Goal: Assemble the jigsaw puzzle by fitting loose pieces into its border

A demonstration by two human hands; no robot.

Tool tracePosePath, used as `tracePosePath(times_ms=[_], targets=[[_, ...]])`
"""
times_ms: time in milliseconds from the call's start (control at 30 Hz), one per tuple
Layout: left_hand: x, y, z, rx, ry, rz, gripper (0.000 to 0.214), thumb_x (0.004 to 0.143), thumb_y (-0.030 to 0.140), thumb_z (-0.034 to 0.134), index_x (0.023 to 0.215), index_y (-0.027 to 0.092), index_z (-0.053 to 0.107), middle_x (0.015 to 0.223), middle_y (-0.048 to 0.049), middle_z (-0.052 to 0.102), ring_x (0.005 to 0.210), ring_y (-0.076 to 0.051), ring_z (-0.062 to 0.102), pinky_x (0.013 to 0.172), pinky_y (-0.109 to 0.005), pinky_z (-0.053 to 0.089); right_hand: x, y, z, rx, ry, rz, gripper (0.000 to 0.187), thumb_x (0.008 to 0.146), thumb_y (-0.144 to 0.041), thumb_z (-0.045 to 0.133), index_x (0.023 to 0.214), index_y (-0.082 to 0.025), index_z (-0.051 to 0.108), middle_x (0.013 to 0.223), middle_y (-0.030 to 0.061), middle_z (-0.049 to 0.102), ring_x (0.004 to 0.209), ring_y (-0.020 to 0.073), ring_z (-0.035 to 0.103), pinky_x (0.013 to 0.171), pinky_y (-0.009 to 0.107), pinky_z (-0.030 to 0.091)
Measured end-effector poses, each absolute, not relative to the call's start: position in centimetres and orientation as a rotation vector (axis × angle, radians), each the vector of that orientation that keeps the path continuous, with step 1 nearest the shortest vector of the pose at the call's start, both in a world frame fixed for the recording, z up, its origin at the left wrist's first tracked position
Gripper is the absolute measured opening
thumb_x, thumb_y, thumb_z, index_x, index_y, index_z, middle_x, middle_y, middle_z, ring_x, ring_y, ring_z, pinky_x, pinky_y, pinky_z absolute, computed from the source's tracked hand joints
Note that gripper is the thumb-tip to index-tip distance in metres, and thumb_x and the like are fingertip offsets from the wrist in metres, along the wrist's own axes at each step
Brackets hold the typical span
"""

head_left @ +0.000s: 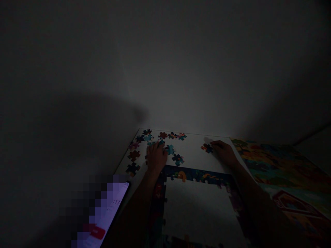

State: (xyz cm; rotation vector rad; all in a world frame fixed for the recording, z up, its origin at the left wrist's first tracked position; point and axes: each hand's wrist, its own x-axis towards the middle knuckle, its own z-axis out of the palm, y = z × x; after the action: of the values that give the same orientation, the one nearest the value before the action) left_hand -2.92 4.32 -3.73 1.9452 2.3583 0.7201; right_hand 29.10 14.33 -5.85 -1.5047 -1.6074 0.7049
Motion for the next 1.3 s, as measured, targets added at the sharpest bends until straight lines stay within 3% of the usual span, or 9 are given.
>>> tracePosePath(times_ms=[433, 1033, 1300], targets=[[-3.0, 4.2, -4.2, 1.966, 2.376, 0.713, 0.037, 0.092, 0.026, 0.051, 0.126, 0.018, 0.062, 0.14, -0.0122, 0.055, 0.132, -0.03, 0.047, 0.115, -0.05, 0.029, 28.9, 14.0, -5.3, -1.498, -1.619, 0.686, 0.032, 0.071, -0.043, 0.057, 0.085, -0.018, 0.071, 0.087, 0.0103, 0.075, 0.083, 0.0282, 0.067, 0.076, 0.04, 0.051], [-3.0, 4.1, -4.8, 1.964, 2.393, 0.749, 0.035, 0.093, 0.03, 0.053, 0.126, 0.023, 0.061, 0.139, -0.0092, 0.056, 0.131, -0.027, 0.047, 0.118, -0.052, 0.025, 29.2, 14.0, -5.1, -1.557, -1.693, 0.627, 0.037, 0.068, -0.051, 0.057, 0.084, -0.02, 0.072, 0.091, 0.0117, 0.075, 0.087, 0.034, 0.069, 0.081, 0.048, 0.051], [-3.0, 4.2, -5.0, 1.962, 2.401, 0.744, 0.036, 0.092, 0.031, 0.054, 0.127, 0.023, 0.06, 0.138, -0.0092, 0.056, 0.13, -0.028, 0.047, 0.117, -0.052, 0.028, 29.3, 14.2, -5.4, -1.582, -1.707, 0.588, 0.038, 0.07, -0.053, 0.056, 0.084, -0.021, 0.072, 0.087, 0.0102, 0.074, 0.086, 0.0323, 0.069, 0.079, 0.045, 0.051]])
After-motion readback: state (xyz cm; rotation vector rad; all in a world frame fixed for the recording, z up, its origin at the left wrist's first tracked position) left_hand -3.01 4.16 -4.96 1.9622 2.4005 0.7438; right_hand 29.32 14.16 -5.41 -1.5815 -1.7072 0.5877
